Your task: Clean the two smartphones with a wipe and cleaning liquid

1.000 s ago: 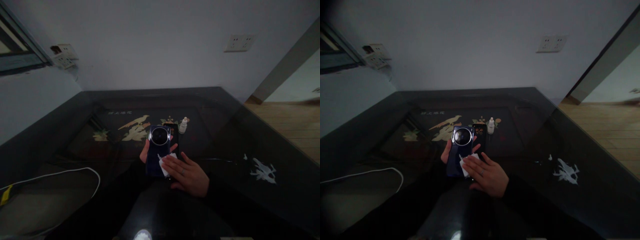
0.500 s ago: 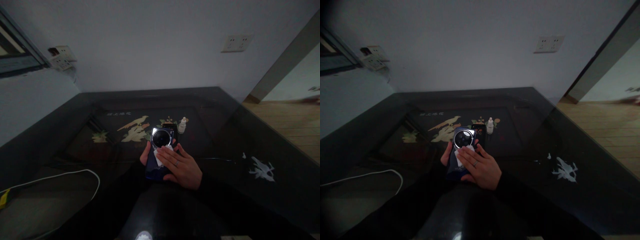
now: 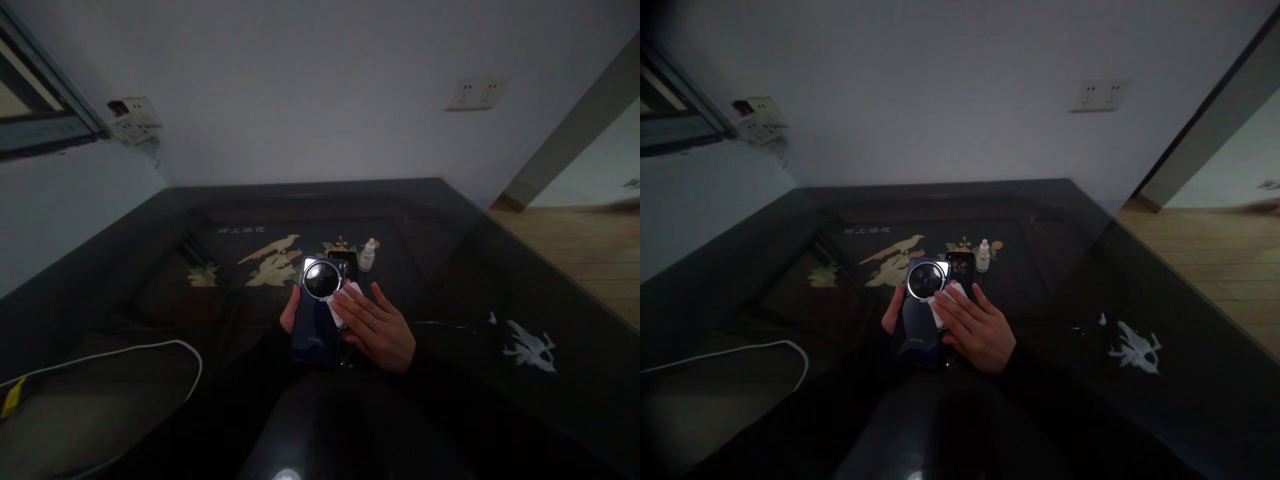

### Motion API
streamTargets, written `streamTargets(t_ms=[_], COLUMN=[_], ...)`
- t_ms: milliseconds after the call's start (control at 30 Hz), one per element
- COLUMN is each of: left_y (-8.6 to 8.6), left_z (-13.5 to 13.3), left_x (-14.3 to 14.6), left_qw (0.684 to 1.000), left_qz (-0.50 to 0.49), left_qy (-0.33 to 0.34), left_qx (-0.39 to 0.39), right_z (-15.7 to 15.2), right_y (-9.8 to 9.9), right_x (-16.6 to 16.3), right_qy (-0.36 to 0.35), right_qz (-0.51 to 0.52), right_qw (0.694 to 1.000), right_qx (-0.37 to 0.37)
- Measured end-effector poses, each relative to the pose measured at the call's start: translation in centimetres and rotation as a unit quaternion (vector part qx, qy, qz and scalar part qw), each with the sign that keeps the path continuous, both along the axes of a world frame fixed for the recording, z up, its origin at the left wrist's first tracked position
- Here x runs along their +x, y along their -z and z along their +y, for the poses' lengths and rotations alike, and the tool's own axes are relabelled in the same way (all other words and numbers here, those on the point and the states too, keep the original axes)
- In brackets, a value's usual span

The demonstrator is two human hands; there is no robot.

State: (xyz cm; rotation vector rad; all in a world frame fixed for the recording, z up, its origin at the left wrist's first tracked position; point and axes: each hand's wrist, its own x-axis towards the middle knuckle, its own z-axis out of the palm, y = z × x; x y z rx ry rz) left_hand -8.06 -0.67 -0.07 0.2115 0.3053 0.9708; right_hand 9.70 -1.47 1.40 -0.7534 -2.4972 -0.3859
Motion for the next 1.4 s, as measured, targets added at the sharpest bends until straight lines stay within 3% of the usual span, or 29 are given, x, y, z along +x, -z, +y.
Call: streamTargets(t_ms=[233,400,567,833,933,1100,1400], left_y=[0.7,0.2,0.9,1.6,1.3,1.3,0.9], left_z=[0.1,-0.2,0.0,-0.3,-0.5,-0.2,-0.2], left_x=[-0.8,-0.8,-0.9,-0.7,-0.6,-0.3,-0.2], left_qw=[0.993,0.986,0.983,0.977,0.970,0.971,0.983], left_qz=[-0.069,-0.075,-0.059,-0.027,0.002,0.005,-0.003], left_qy=[0.083,0.121,0.149,0.197,0.228,0.220,0.170], left_qx=[0.053,0.091,0.089,0.080,0.087,0.097,0.067], right_z=[0.5,0.9,1.6,4.1,4.4,4.4,4.1], right_y=[0.6,0.2,-0.5,-3.2,-3.9,-4.1,-3.4], right_x=[0.5,0.5,0.6,0.6,-0.1,-1.2,-0.3], right_qy=[0.008,0.027,0.032,-0.068,-0.101,-0.128,-0.037], right_qz=[0.030,0.080,0.122,0.092,0.037,-0.033,-0.010], right_qw=[0.999,0.996,0.987,0.972,0.975,0.983,0.995], right_qx=[0.005,-0.039,-0.097,-0.208,-0.195,-0.130,-0.096])
